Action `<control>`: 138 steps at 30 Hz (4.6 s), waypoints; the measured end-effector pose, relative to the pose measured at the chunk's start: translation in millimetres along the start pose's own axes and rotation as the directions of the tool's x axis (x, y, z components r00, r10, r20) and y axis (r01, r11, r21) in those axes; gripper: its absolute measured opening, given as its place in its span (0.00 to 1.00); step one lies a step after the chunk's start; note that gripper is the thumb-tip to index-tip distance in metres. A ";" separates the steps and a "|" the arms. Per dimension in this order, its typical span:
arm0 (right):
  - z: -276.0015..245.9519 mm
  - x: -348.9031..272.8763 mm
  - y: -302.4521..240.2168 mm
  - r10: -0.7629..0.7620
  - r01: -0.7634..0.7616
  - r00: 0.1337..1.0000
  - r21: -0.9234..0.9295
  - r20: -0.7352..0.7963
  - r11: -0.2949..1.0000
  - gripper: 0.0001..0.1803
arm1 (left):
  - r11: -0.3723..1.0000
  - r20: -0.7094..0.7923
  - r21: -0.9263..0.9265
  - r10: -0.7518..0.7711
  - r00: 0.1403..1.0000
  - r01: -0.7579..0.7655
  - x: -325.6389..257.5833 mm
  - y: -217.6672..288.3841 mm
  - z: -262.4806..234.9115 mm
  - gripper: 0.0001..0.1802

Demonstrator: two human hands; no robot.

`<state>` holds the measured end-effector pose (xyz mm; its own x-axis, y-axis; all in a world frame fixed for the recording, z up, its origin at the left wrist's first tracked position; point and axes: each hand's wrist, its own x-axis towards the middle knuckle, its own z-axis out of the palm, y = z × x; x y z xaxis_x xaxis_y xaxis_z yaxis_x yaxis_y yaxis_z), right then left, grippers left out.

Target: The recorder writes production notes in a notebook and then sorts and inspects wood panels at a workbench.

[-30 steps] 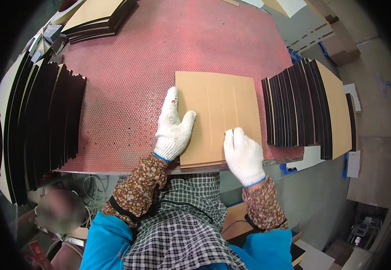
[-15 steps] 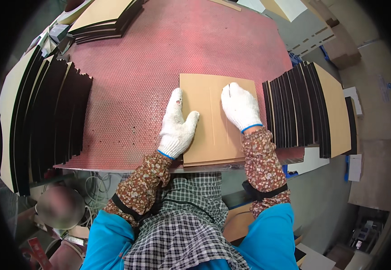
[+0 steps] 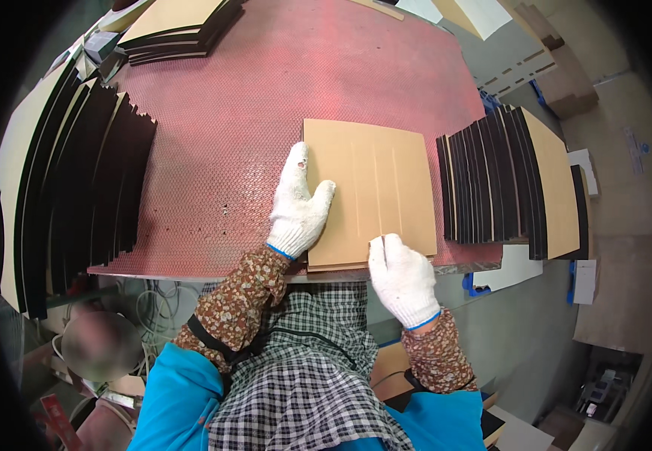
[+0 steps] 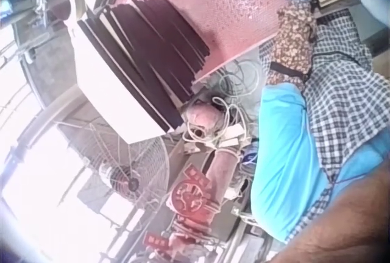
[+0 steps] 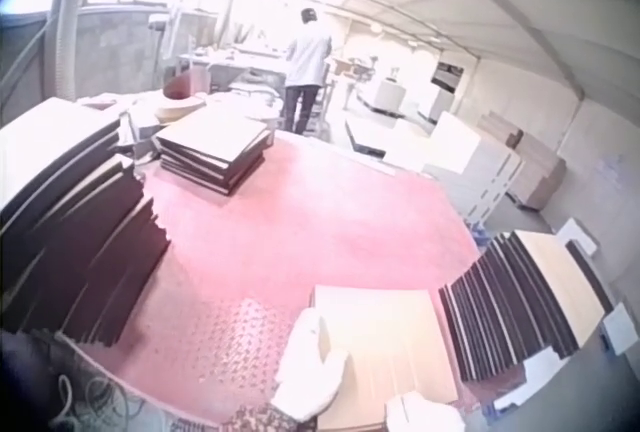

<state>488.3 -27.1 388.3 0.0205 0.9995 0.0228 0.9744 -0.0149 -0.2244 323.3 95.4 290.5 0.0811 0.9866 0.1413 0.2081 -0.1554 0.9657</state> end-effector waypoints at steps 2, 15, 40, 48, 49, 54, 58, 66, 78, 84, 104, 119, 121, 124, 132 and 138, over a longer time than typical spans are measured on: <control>6.4 2.0 -5.4 0.008 -0.008 1.000 0.039 -0.008 0.999 0.13 | 1.000 -0.006 -0.014 0.002 1.000 -0.002 -1.8 0.7 0.7 0.45; 37.3 115.5 19.7 -0.374 0.323 0.924 -0.356 -0.081 0.877 0.12 | 0.999 -0.026 -0.011 0.044 0.999 -0.045 -2.8 -4.8 3.2 0.45; 5.3 9.8 -5.0 0.006 -0.002 0.994 -0.029 0.111 1.000 0.14 | 0.998 -0.060 -0.004 0.058 0.996 -0.058 2.0 -7.6 2.8 0.44; 12.8 16.4 56.3 0.278 -0.305 0.913 -0.045 -0.298 0.951 0.22 | 0.952 -0.112 0.292 0.127 0.986 -0.089 -2.7 10.2 -0.9 0.41; 14.6 18.9 54.9 0.311 -0.325 0.904 0.002 -0.293 0.946 0.22 | 0.942 -0.107 0.324 0.132 0.985 -0.091 -2.2 7.7 -1.3 0.40; 30.9 32.8 63.0 0.360 -0.390 0.840 0.011 -0.405 0.921 0.23 | 0.934 -0.064 0.336 0.149 0.987 -0.119 4.2 9.1 -12.1 0.37; 37.6 35.6 58.5 0.386 -0.416 0.809 0.033 -0.444 0.909 0.22 | 0.932 0.012 0.348 0.103 0.995 -0.100 3.3 11.4 -22.9 0.31; 51.2 34.0 -15.6 0.185 -0.171 0.906 0.069 -0.382 0.983 0.16 | 0.774 -0.019 0.618 0.189 0.982 -0.137 -9.7 20.5 -107.0 0.15; 91.5 46.2 -145.1 -0.314 0.365 0.922 0.234 -0.227 0.901 0.13 | 0.382 -0.032 0.921 0.274 0.961 -0.078 -48.7 -11.2 -186.9 0.20; 46.0 14.4 -101.0 -0.281 0.365 0.906 0.244 -0.317 0.899 0.10 | 0.543 -0.017 0.839 0.095 0.995 -0.037 -44.5 7.4 -163.6 0.24; 14.1 -17.4 51.3 0.200 -0.205 0.977 -0.059 -0.077 0.977 0.15 | 0.916 0.027 0.360 0.179 0.983 -0.177 -25.0 -6.5 -2.9 0.40; 40.3 128.8 83.3 -0.015 -0.026 0.981 -0.208 -0.195 0.978 0.15 | 0.938 -0.005 0.300 0.183 0.983 -0.173 -27.8 2.4 -2.0 0.36; 37.3 145.8 78.4 0.001 -0.042 0.981 -0.210 -0.192 0.977 0.15 | 0.935 -0.010 0.305 0.192 0.981 -0.180 -27.1 1.3 -3.5 0.36; 32.7 147.8 70.6 0.059 -0.093 0.985 -0.204 -0.165 0.975 0.17 | 0.934 -0.017 0.318 0.176 0.984 -0.161 -26.5 1.9 -4.8 0.36; 22.5 53.6 64.1 0.114 -0.117 0.993 -0.127 -0.031 0.985 0.18 | 0.939 -0.028 0.305 0.178 0.984 -0.162 -26.2 0.0 -4.1 0.36; -0.5 -20.4 38.5 0.163 -0.161 0.986 -0.056 0.041 0.985 0.17 | 0.941 -0.032 0.295 0.182 0.983 -0.165 -27.3 0.8 -3.4 0.37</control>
<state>525.5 -48.0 379.7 0.1701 0.9839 -0.0539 0.9693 -0.1770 -0.1704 317.9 68.6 288.1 0.0867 0.9429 0.3216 0.4699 -0.3233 0.8214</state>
